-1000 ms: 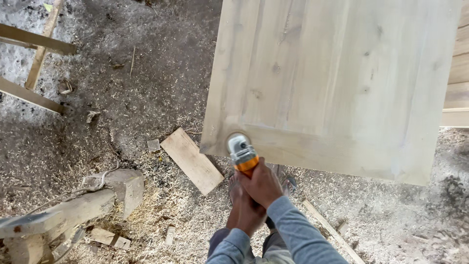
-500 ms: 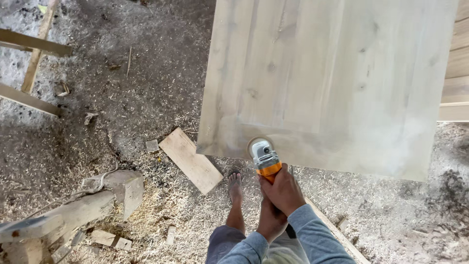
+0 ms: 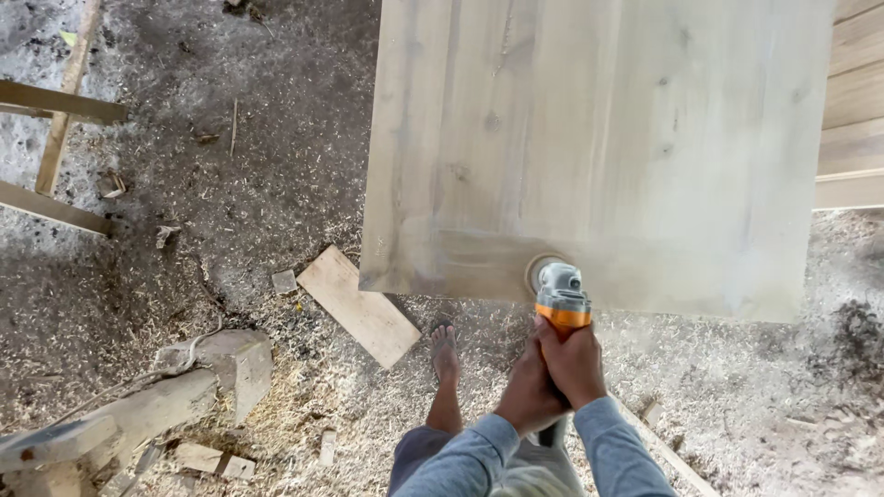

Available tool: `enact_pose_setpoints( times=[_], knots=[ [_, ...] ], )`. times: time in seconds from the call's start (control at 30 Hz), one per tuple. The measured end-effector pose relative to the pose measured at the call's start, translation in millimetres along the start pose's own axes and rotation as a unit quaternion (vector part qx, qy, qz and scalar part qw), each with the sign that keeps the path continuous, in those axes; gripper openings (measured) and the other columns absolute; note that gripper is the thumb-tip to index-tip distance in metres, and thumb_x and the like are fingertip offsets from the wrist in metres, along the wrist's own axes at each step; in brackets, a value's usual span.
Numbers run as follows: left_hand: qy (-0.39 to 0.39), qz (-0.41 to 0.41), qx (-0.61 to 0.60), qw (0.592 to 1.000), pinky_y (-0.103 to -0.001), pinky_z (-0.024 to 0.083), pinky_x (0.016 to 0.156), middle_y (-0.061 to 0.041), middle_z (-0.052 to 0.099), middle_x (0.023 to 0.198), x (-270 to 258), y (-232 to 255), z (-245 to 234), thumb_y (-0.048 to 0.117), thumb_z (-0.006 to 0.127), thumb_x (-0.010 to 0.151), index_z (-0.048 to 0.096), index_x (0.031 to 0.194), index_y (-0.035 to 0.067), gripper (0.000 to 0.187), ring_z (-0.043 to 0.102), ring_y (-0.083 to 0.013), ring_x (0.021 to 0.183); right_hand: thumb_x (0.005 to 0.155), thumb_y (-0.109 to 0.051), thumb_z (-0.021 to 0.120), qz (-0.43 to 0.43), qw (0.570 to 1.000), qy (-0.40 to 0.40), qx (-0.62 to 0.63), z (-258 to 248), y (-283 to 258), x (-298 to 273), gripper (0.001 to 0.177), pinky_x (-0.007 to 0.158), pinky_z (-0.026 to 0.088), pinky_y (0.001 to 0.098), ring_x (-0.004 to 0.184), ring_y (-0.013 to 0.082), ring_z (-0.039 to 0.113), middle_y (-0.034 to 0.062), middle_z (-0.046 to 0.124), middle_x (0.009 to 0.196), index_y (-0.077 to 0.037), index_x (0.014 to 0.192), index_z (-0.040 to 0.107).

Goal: The person uses a power sander to smooth the surface and edges of a wooden door.

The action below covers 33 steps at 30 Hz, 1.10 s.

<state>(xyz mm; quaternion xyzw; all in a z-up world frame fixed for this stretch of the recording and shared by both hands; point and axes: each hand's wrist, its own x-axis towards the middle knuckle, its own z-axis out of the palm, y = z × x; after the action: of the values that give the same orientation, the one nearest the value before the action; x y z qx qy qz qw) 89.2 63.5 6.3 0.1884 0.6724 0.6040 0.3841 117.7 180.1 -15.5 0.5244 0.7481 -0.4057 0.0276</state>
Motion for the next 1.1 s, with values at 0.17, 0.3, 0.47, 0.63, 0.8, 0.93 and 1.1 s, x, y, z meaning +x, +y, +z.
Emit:
enact_pose_setpoints(
  times=[0.17,0.3,0.47,0.63,0.8,0.93,1.1],
  knots=[
    [-0.020,-0.132,0.061,0.989,-0.037,0.063,0.085,-0.020,0.076,0.103,-3.7,-18.2,-41.6,0.025,0.086,0.076,0.027,0.137,-0.001,0.089,0.076,-0.0360,0.096,0.085,-0.045,0.076,-0.069,0.994,-0.034,0.081,47.6,-15.1,-9.3,0.055,0.080,0.061,0.0433,0.090,0.0317,0.078,0.0174,0.078,0.101,0.000,0.115,0.066],
    [0.041,-0.049,0.052,0.997,-0.037,0.063,0.083,-0.019,0.076,0.104,-11.7,-22.8,-71.6,0.021,0.087,0.076,0.028,0.136,-0.001,0.086,0.078,-0.0357,0.096,0.084,-0.046,0.080,-0.090,0.995,-0.035,0.032,72.8,-44.1,-17.4,0.061,0.082,0.058,0.0436,0.095,0.0334,0.074,0.0196,0.075,0.103,0.001,0.119,0.062],
    [0.092,-0.058,0.041,0.993,-0.041,0.062,0.084,-0.020,0.073,0.108,-20.7,-4.2,-98.0,0.019,0.090,0.072,0.035,0.131,0.002,0.083,0.076,-0.0368,0.098,0.084,-0.047,0.077,-0.094,0.986,-0.102,0.087,89.2,-68.4,-27.4,0.063,0.086,0.059,0.0428,0.098,0.0319,0.075,0.0187,0.074,0.108,0.000,0.121,0.059],
    [0.149,-0.013,0.040,0.988,-0.044,0.060,0.090,-0.022,0.068,0.118,-25.3,1.0,-110.5,0.015,0.092,0.070,0.038,0.134,0.002,0.085,0.072,-0.0380,0.107,0.084,-0.047,0.077,-0.120,0.981,-0.134,0.072,101.4,-88.6,-34.3,0.064,0.084,0.059,0.0448,0.096,0.0342,0.074,0.0206,0.072,0.105,0.003,0.119,0.057],
    [0.174,-0.122,-0.086,0.973,-0.038,0.059,0.097,-0.016,0.067,0.125,-35.1,-29.2,-101.4,0.016,0.085,0.074,0.030,0.142,0.008,0.088,0.071,-0.0267,0.113,0.083,-0.043,0.076,-0.123,0.968,-0.218,-0.024,100.3,-106.8,-41.7,0.062,0.079,0.063,0.0461,0.086,0.0366,0.076,0.0217,0.073,0.096,0.004,0.115,0.051],
    [0.204,-0.020,-0.111,0.972,-0.038,0.054,0.103,-0.015,0.057,0.136,-49.2,-76.9,-53.5,0.006,0.081,0.080,0.030,0.146,0.005,0.083,0.062,-0.0243,0.123,0.087,-0.043,0.075,-0.138,0.952,-0.258,-0.088,80.6,-98.9,-45.2,0.061,0.082,0.062,0.0457,0.087,0.0382,0.077,0.0224,0.074,0.098,0.003,0.117,0.048],
    [0.155,-0.012,-0.227,0.961,-0.037,0.056,0.101,-0.018,0.067,0.129,-48.5,-87.5,-3.3,0.005,0.081,0.087,0.047,0.138,-0.004,0.062,0.068,-0.0272,0.118,0.085,-0.040,0.075,-0.086,0.963,-0.217,-0.136,46.9,-80.1,-38.1,0.062,0.080,0.064,0.0460,0.088,0.0385,0.077,0.0227,0.074,0.099,0.003,0.120,0.047]
  ],
)
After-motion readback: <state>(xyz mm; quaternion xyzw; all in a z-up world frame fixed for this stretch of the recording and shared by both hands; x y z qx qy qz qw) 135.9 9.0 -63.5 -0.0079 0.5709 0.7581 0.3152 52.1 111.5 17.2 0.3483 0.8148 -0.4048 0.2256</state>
